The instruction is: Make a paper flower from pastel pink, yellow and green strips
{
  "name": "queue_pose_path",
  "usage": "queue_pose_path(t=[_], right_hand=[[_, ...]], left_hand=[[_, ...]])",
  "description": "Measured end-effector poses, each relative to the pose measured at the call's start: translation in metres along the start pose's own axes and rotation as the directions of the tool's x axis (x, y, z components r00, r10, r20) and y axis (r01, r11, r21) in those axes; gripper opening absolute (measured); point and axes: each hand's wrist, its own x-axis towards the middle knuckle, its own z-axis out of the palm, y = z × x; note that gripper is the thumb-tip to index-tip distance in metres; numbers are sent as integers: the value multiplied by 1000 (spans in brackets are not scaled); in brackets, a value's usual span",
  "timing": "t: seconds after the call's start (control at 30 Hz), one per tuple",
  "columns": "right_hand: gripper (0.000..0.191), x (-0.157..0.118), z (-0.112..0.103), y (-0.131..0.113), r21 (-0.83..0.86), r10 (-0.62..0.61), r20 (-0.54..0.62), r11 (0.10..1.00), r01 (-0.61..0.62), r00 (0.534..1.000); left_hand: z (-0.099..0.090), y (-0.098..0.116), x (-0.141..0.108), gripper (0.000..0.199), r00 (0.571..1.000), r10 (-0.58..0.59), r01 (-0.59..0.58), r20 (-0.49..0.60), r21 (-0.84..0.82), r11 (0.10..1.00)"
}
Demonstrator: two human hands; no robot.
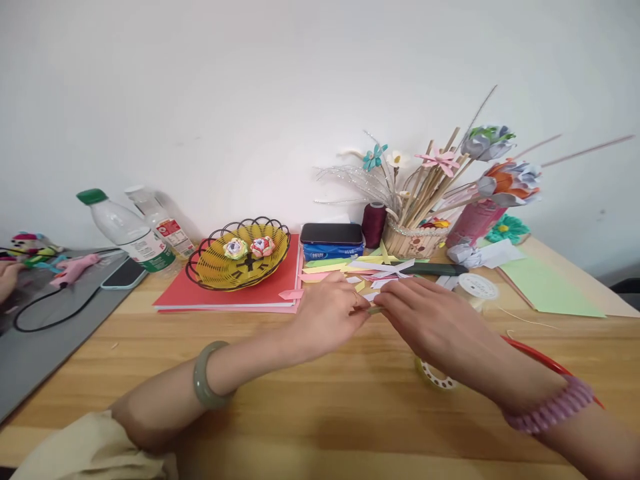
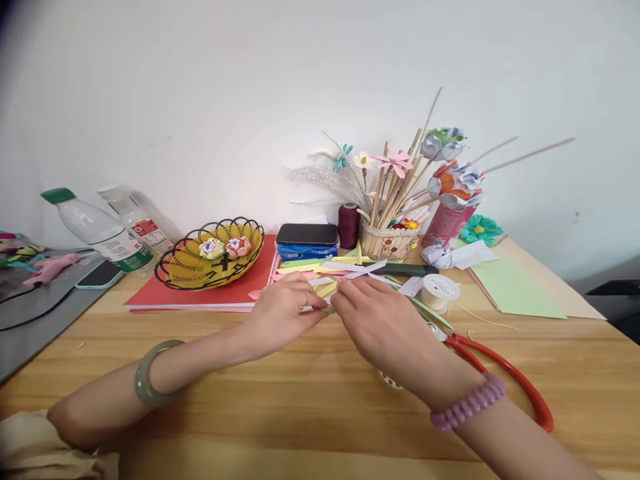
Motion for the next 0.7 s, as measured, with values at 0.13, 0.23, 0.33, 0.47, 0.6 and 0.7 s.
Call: queue_pose_path(t=[0.13,0.23,0.33,0.47,0.6,0.7], right_hand=[[30,-3,-5,15,551,410,-128,786,-279,903],[31,-3,-6,11,829,638,37,410,-380,769],[36,0,-5,0,908,609,200,178,-378,768],[37,4,-3,-9,942,531,270,27,-335,803],[32,9,-5,-6,963,450,262,-58,-265,854],[29,13,-7,-4,954,347,291,-175,-243,892]], left_hand=[[-3,-7,10,9,958,-261,275,118,-631,725],[-2,-8,14,16,940,-246,297,238,-924,241],[3,-7,13,24,940,-177,279,293,-955,-101],[10,-4,10,32,937,-104,302,333,-924,-236],[14,-5,7,32,923,-82,340,377,-895,-290],[17,-7,5,30,915,-37,372,401,-877,-302]])
